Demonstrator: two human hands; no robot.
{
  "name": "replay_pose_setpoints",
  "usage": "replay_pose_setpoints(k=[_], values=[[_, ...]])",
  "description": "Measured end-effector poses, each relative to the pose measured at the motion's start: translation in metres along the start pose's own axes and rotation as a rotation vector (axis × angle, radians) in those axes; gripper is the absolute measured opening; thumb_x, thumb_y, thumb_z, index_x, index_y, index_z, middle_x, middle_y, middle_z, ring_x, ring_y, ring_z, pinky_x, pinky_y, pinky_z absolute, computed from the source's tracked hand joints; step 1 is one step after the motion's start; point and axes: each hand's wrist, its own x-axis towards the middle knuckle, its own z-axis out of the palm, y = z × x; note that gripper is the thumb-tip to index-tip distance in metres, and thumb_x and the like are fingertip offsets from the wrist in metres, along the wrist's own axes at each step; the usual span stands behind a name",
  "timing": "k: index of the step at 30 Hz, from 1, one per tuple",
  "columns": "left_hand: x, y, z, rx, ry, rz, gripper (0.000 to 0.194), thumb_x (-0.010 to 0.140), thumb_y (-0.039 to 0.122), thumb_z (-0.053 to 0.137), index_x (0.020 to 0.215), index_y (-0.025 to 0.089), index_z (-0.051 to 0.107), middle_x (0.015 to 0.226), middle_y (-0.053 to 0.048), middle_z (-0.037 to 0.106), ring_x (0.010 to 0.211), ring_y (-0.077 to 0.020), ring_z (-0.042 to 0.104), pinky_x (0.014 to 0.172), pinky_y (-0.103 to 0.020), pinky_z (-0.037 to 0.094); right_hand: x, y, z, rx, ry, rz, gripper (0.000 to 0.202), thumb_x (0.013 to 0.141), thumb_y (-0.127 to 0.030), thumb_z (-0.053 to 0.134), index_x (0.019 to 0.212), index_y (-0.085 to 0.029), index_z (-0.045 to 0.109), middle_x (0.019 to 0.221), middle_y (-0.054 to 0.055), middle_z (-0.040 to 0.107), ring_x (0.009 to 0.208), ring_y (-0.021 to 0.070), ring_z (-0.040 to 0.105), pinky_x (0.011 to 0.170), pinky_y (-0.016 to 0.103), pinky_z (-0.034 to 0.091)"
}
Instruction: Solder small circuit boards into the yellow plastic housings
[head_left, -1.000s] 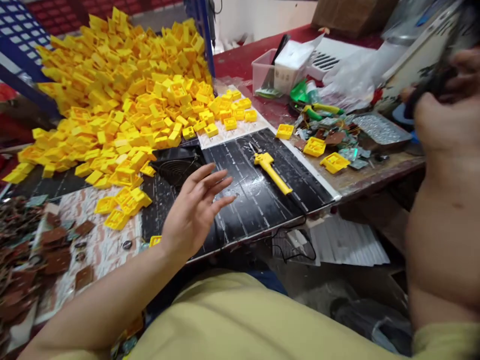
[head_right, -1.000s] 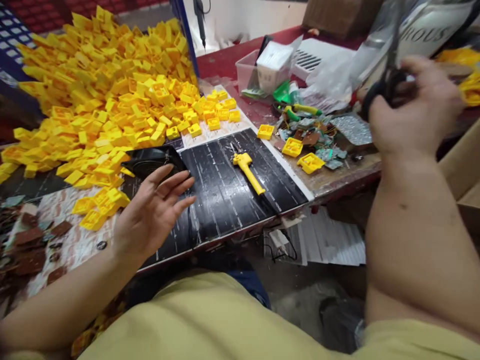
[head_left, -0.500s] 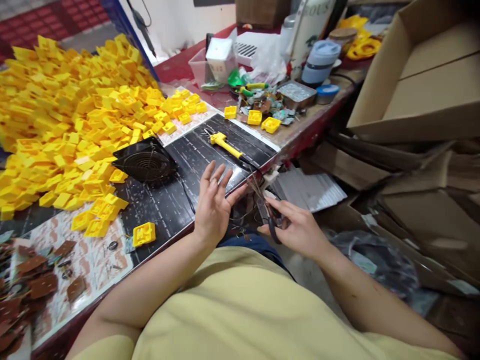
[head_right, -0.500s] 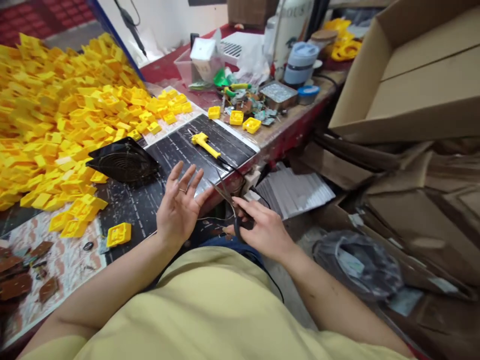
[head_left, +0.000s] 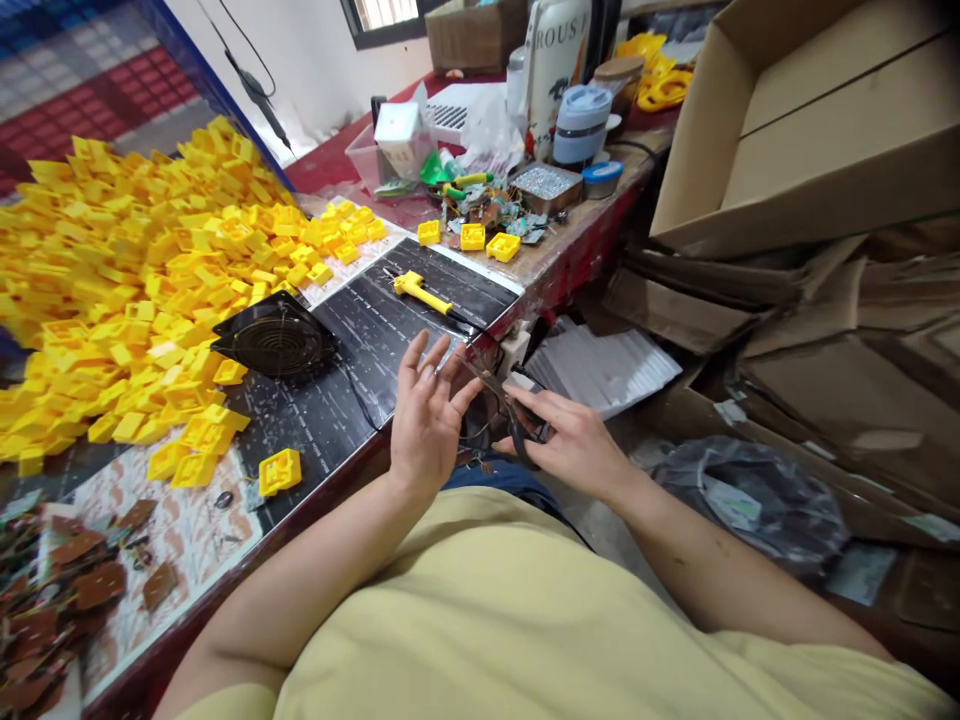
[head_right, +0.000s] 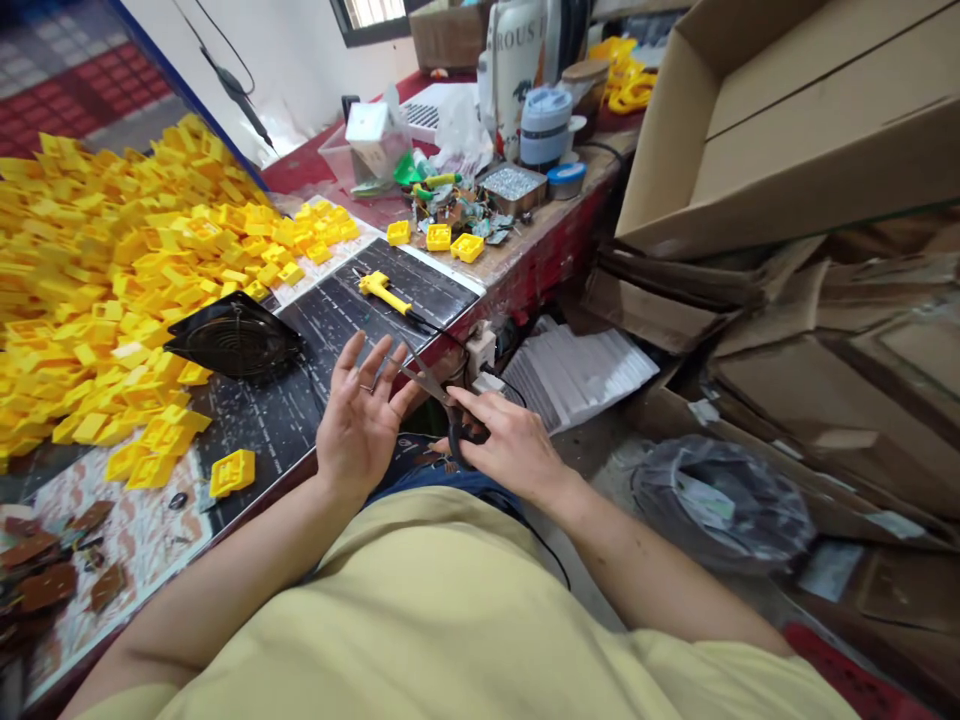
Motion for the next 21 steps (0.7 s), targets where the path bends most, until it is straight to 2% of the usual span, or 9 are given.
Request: replay_pose_setpoints(k=[10,21], values=[[-0.001,-0.005,0.006,0.064,-0.008,-0.022,0.036,0.082,0.033,0.061,0.118,0.031,0.053,0.13,-0.005,0.058,0.122,-0.0196,0.056,0.091,-0.032,0.054,-0.003,0.007,-0.006,-0.023,-0.014,-0.027,0.058,0.084,-0.047,0.07,0.133,-0.022,0.053,0.104,0.005,0.066,0.092,0.0167,0.065,0.079,0.026,0.051],[-0.004,-0.008,0.012,0.082,-0.044,-0.049,0.033,0.083,0.03,0.059,0.116,0.028,0.055,0.12,-0.004,0.063,0.112,-0.0161,0.06,0.09,-0.029,0.052,-0.01,0.015,-0.015,-0.083,0.009,-0.082,0.057,0.084,-0.046,0.07,0.132,-0.02,0.055,0.095,0.004,0.067,0.082,0.0152,0.065,0.072,0.025,0.05]])
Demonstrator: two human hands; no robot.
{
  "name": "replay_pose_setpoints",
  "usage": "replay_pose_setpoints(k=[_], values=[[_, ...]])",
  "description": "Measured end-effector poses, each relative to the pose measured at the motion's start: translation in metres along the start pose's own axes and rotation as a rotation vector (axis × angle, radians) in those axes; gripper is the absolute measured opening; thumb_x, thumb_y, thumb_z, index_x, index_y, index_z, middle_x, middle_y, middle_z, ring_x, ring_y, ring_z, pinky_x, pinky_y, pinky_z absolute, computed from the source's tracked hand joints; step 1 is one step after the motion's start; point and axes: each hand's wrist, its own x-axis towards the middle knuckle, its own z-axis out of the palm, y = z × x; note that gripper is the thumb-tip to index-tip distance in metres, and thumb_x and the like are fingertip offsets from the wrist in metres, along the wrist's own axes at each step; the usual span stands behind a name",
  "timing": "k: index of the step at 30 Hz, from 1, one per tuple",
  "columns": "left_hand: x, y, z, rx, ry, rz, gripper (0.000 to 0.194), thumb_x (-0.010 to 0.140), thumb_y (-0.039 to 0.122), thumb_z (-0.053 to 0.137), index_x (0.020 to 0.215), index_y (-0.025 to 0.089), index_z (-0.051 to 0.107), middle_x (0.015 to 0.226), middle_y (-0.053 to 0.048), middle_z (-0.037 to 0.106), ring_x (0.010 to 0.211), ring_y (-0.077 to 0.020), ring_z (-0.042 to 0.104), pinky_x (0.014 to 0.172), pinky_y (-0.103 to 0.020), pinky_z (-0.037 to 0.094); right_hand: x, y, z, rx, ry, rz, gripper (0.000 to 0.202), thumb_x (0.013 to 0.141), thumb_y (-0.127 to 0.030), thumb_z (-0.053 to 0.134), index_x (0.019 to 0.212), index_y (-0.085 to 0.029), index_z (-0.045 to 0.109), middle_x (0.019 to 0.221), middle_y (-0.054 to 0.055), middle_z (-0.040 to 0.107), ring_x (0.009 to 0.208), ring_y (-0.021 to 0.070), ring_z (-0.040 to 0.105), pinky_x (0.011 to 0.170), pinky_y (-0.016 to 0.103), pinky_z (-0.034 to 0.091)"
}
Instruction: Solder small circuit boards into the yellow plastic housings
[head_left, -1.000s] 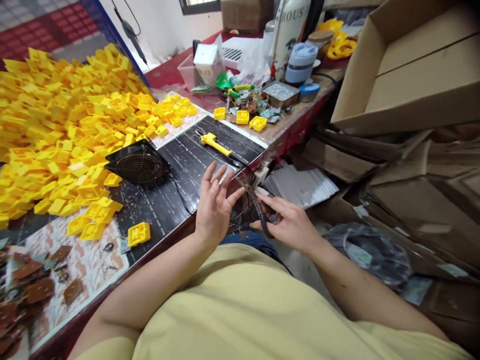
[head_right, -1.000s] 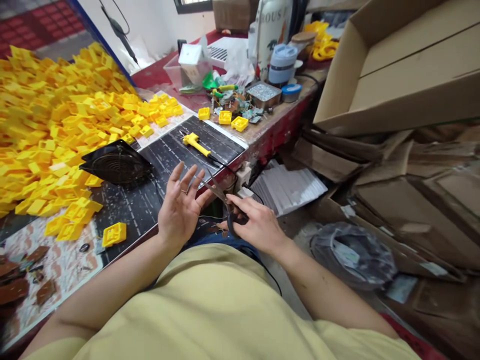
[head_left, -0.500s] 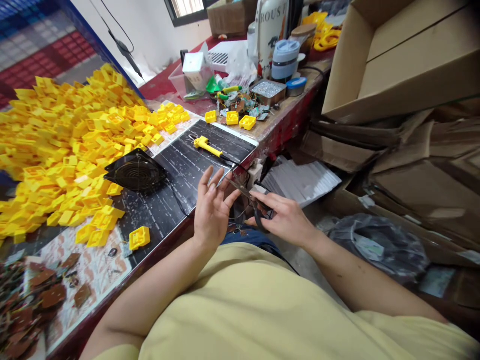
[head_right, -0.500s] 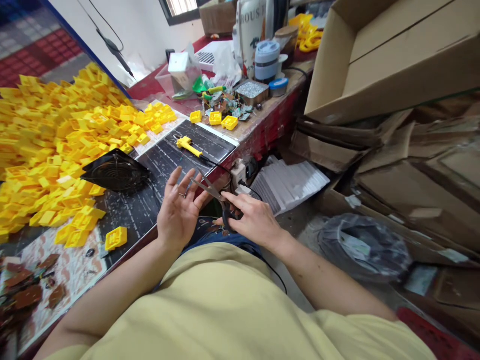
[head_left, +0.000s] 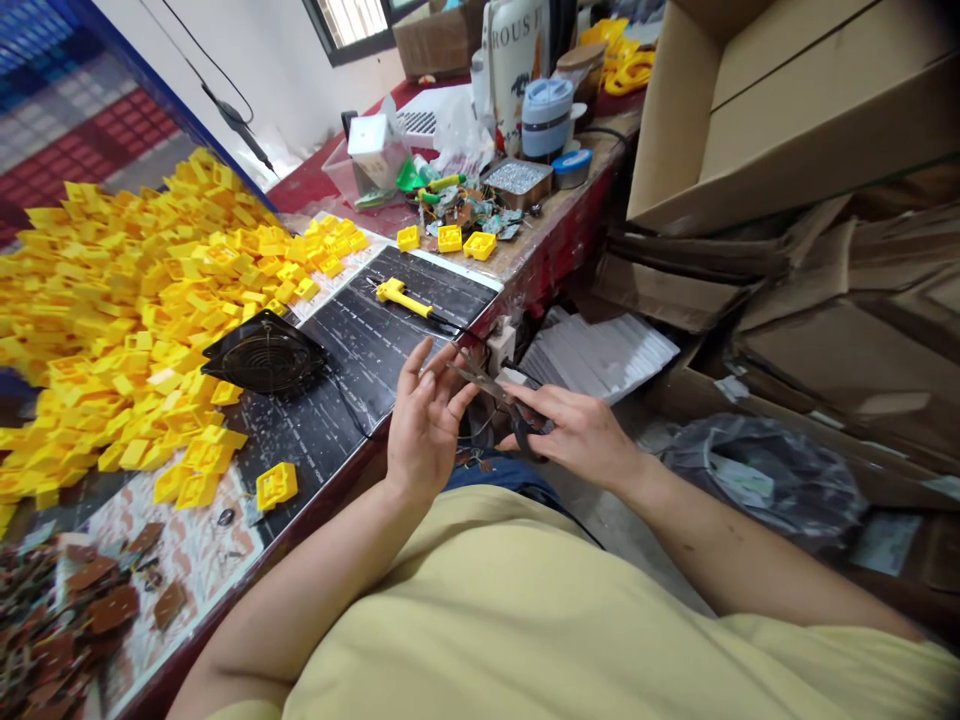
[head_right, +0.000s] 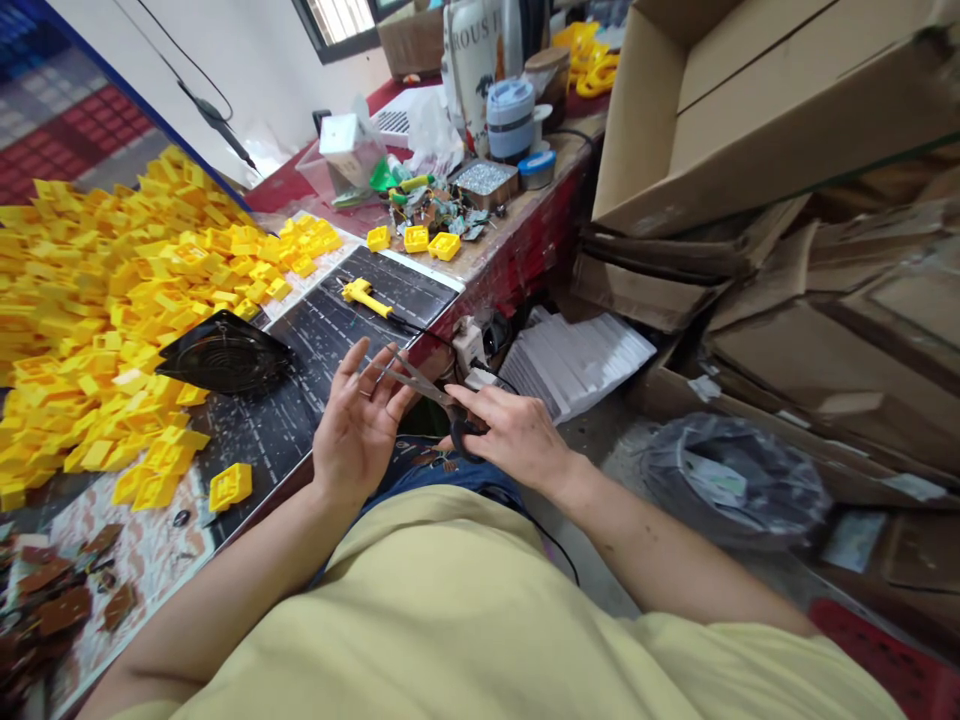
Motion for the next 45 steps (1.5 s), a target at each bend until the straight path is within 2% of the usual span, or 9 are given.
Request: replay_pose_setpoints(k=[4,10,16,19,28,35,38,41,45], values=[[-0.002,0.0,0.002,-0.002,-0.026,-0.018,0.031,0.085,0.028,0.058,0.116,0.028,0.056,0.119,-0.004,0.064,0.112,-0.0155,0.061,0.09,-0.028,0.053,-0.003,0.004,-0.003,-0.019,-0.013,-0.016,0.054,0.084,-0.042,0.07,0.131,-0.02,0.056,0.093,0.004,0.067,0.08,0.0147,0.066,0.071,0.024,0.05],[-0.002,0.0,0.002,0.053,-0.044,-0.089,0.037,0.084,0.034,0.058,0.12,0.028,0.054,0.13,-0.007,0.06,0.127,-0.0205,0.054,0.092,-0.031,0.052,-0.011,0.012,-0.011,-0.06,-0.059,-0.03,0.052,0.087,-0.045,0.067,0.132,-0.022,0.056,0.089,0.003,0.068,0.078,0.0137,0.066,0.069,0.022,0.048],[0.0,0.005,0.001,0.063,-0.043,-0.186,0.036,0.089,0.039,0.053,0.122,0.028,0.053,0.132,-0.008,0.059,0.129,-0.0233,0.052,0.079,-0.028,0.056,-0.018,0.018,-0.024,-0.142,-0.099,-0.09,0.046,0.089,-0.038,0.064,0.131,-0.022,0.057,0.09,0.002,0.068,0.074,0.012,0.064,0.063,0.022,0.044],[0.001,0.007,0.002,0.08,-0.059,-0.186,0.036,0.09,0.043,0.051,0.123,0.028,0.053,0.133,-0.008,0.057,0.131,-0.0244,0.05,0.073,-0.027,0.058,-0.018,0.019,-0.03,-0.184,-0.112,-0.116,0.044,0.089,-0.036,0.062,0.131,-0.024,0.057,0.091,0.0,0.067,0.073,0.0115,0.063,0.06,0.023,0.042],[0.002,0.007,0.0,0.097,-0.081,-0.199,0.039,0.089,0.047,0.054,0.123,0.03,0.056,0.131,-0.007,0.058,0.129,-0.025,0.052,0.069,-0.025,0.059,-0.018,0.024,-0.035,-0.187,-0.148,-0.176,0.041,0.089,-0.032,0.058,0.129,-0.022,0.058,0.088,0.001,0.067,0.07,0.0112,0.061,0.057,0.024,0.041],[0.004,0.008,0.002,0.111,-0.086,-0.26,0.04,0.092,0.047,0.048,0.125,0.026,0.057,0.13,-0.01,0.059,0.131,-0.0267,0.05,0.081,-0.036,0.06,-0.029,0.031,-0.036,-0.091,-0.139,-0.144,0.038,0.089,-0.022,0.053,0.127,-0.023,0.06,0.081,-0.001,0.068,0.069,0.0107,0.063,0.061,0.022,0.045],[0.005,0.009,0.004,0.083,-0.033,-0.283,0.038,0.094,0.045,0.045,0.124,0.024,0.057,0.127,-0.011,0.061,0.127,-0.0261,0.053,0.082,-0.036,0.059,-0.032,0.031,-0.034,-0.053,-0.042,-0.083,0.031,0.093,-0.031,0.054,0.121,-0.022,0.061,0.089,0.002,0.07,0.074,0.0135,0.066,0.066,0.024,0.05],[0.007,0.009,0.008,-0.025,0.09,-0.305,0.037,0.095,0.044,0.042,0.121,0.021,0.056,0.124,-0.011,0.063,0.122,-0.024,0.058,0.073,-0.027,0.056,-0.031,0.024,-0.028,-0.035,0.089,-0.015,0.041,0.092,-0.046,0.058,0.123,-0.02,0.057,0.097,0.006,0.07,0.076,0.0167,0.066,0.071,0.028,0.053],[0.007,0.009,0.012,-0.141,0.195,-0.297,0.038,0.095,0.043,0.042,0.122,0.02,0.055,0.125,-0.011,0.063,0.12,-0.0214,0.06,0.07,-0.023,0.053,-0.027,0.008,-0.012,-0.045,0.116,0.008,0.049,0.088,-0.051,0.062,0.125,-0.02,0.054,0.097,0.006,0.068,0.076,0.0165,0.066,0.068,0.027,0.053]])
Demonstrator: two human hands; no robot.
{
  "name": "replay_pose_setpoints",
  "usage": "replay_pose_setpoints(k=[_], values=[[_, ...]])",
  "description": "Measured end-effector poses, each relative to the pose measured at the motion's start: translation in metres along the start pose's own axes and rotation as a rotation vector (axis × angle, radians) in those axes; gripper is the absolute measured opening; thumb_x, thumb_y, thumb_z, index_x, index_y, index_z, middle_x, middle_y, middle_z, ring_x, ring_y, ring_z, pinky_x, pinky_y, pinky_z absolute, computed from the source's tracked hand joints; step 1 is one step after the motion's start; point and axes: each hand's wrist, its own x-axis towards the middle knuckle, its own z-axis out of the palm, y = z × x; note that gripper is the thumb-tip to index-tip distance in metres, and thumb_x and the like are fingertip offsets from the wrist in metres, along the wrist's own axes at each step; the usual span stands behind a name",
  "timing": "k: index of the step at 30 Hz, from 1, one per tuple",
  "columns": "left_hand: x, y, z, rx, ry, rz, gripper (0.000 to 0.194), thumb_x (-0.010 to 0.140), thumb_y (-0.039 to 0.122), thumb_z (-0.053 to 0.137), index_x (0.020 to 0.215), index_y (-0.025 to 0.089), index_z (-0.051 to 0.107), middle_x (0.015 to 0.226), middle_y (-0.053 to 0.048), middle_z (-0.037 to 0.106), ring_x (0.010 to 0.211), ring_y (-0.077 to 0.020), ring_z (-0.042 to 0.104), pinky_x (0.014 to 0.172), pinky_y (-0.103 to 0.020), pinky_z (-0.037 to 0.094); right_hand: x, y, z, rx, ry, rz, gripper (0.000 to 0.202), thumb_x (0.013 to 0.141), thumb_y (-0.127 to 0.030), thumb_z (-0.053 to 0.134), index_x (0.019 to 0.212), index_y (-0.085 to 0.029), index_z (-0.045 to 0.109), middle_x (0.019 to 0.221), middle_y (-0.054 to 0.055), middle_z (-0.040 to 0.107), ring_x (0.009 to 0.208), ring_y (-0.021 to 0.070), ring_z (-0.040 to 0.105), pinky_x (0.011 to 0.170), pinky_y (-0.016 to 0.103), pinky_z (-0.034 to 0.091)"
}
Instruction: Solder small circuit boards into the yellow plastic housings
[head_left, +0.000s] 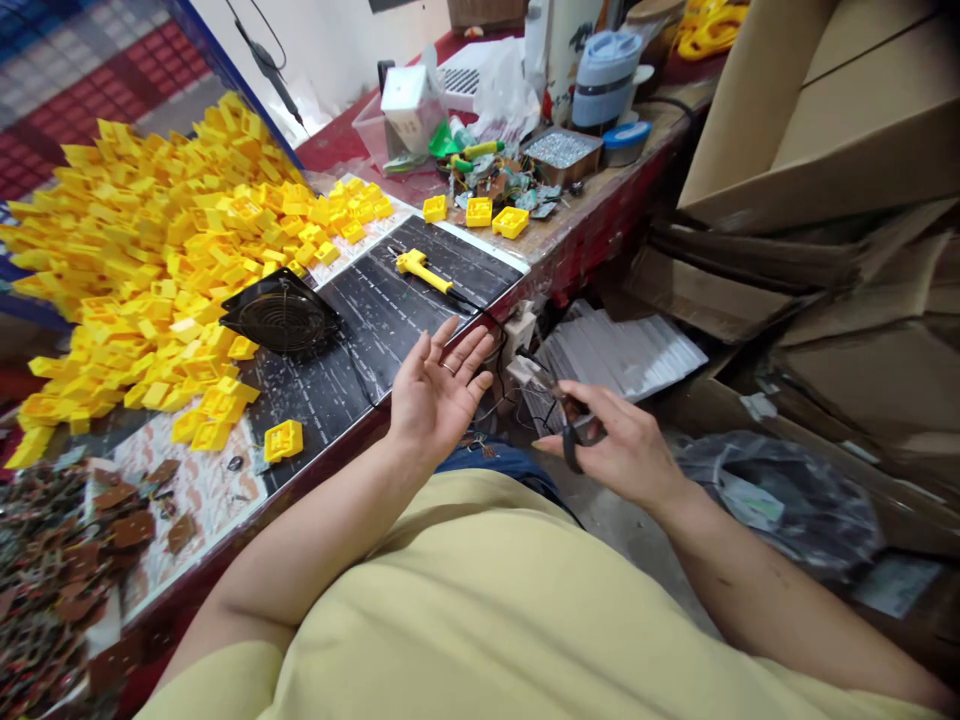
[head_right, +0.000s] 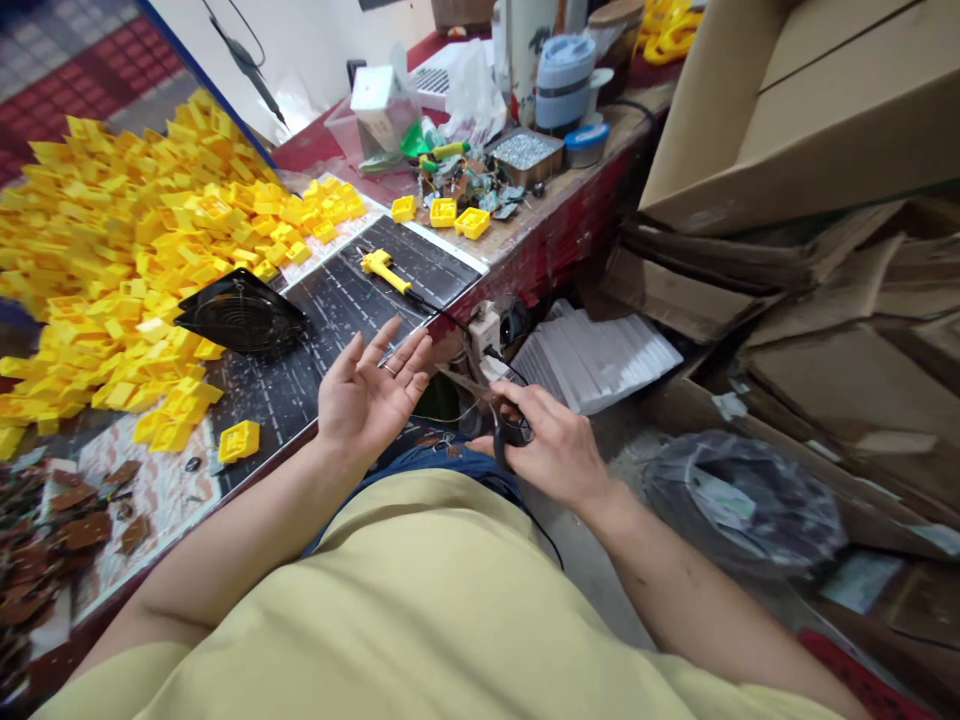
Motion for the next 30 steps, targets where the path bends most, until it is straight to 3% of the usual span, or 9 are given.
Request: replay_pose_setpoints(k=[11,20,30], values=[[-0.002,0.0,-0.007,-0.127,0.078,0.044,0.036,0.092,0.042,0.042,0.115,0.018,0.056,0.111,-0.01,0.066,0.111,-0.0187,0.063,0.087,-0.028,0.051,0.016,-0.027,0.019,-0.29,0.024,-0.132,0.038,0.092,-0.035,0.06,0.127,-0.021,0.06,0.086,0.003,0.067,0.076,0.0168,0.063,0.067,0.03,0.041],[-0.004,-0.001,-0.009,-0.22,0.117,0.085,0.027,0.09,0.036,0.045,0.106,0.018,0.058,0.106,-0.009,0.066,0.106,-0.0151,0.064,0.087,-0.023,0.05,0.027,-0.038,0.025,-0.37,0.09,-0.148,0.034,0.094,-0.033,0.055,0.124,-0.018,0.062,0.081,0.004,0.065,0.074,0.0164,0.059,0.063,0.033,0.035],[-0.004,-0.001,-0.006,-0.292,0.126,0.129,0.024,0.09,0.03,0.046,0.104,0.015,0.059,0.097,-0.009,0.066,0.086,-0.0129,0.068,0.08,-0.022,0.054,0.031,-0.038,0.03,-0.372,0.13,-0.163,0.036,0.093,-0.036,0.059,0.123,-0.017,0.063,0.079,0.002,0.063,0.07,0.0146,0.055,0.064,0.031,0.034]])
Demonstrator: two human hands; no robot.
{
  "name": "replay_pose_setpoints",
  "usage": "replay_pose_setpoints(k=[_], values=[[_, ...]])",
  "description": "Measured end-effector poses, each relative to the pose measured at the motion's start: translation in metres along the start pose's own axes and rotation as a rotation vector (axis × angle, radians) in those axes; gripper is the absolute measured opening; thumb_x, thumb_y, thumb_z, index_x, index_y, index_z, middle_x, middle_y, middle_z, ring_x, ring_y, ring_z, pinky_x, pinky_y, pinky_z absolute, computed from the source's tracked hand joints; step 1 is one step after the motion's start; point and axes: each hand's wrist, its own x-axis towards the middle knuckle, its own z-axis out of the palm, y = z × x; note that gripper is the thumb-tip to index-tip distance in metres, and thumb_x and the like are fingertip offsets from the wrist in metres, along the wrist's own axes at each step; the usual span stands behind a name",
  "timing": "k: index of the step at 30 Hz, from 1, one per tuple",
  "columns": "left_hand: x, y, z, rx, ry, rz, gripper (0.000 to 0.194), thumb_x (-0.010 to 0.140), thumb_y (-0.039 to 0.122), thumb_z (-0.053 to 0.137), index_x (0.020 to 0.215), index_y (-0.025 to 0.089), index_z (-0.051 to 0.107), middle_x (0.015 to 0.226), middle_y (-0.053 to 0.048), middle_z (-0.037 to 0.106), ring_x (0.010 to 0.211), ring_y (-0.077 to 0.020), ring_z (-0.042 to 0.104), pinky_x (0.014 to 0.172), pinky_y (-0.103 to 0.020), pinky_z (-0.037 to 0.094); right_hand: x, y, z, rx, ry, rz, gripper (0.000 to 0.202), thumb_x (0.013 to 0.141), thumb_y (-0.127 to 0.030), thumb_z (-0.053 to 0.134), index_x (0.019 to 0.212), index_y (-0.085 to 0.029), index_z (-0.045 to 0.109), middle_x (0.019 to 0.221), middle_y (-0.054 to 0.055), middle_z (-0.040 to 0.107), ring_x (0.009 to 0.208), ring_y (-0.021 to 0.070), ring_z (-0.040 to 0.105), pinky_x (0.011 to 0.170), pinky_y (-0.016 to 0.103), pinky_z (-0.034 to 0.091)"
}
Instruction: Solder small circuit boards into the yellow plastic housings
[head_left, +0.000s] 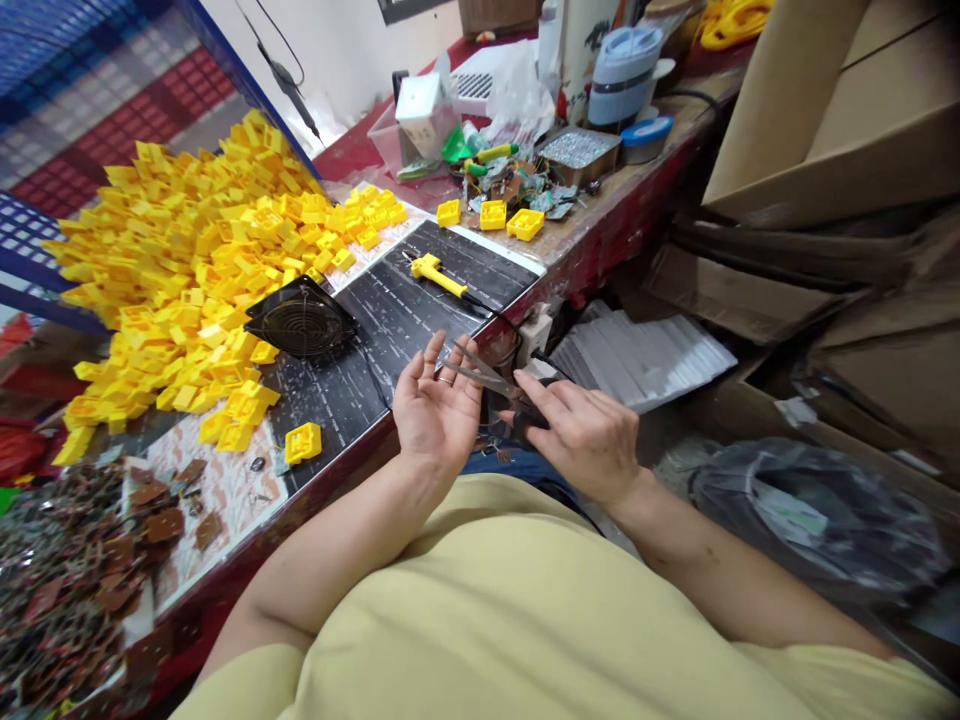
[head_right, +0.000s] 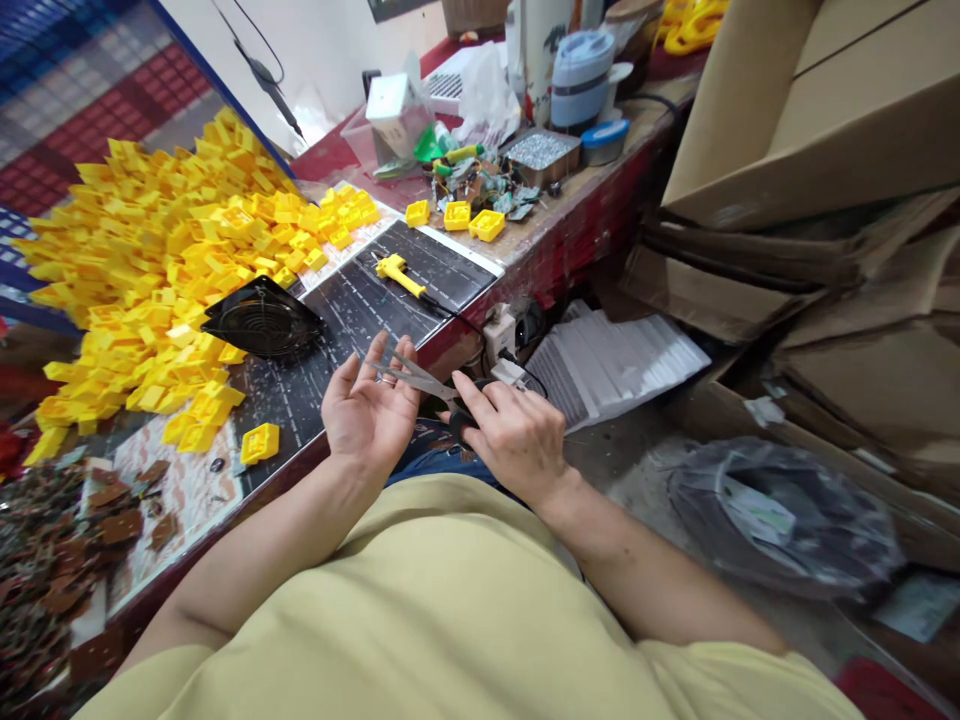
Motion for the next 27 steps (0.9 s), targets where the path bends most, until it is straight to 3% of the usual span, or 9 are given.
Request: replay_pose_setpoints(k=[14,27], values=[[-0.006,-0.004,0.006,-0.036,0.007,0.045,0.021,0.088,0.026,0.046,0.1,0.015,0.06,0.095,-0.009,0.066,0.084,-0.0118,0.068,0.082,-0.023,0.055,0.003,0.002,0.006,0.011,0.068,-0.019,0.038,0.095,-0.041,0.057,0.119,-0.013,0.065,0.077,0.001,0.064,0.068,0.0126,0.054,0.064,0.028,0.034],[-0.006,-0.007,0.007,0.018,-0.027,0.083,0.022,0.087,0.023,0.046,0.101,0.015,0.061,0.092,-0.008,0.068,0.084,-0.0118,0.069,0.083,-0.022,0.054,-0.004,0.014,0.006,-0.01,0.019,-0.056,0.039,0.089,-0.036,0.064,0.121,-0.016,0.064,0.078,0.0,0.065,0.066,0.0136,0.052,0.063,0.03,0.034]])
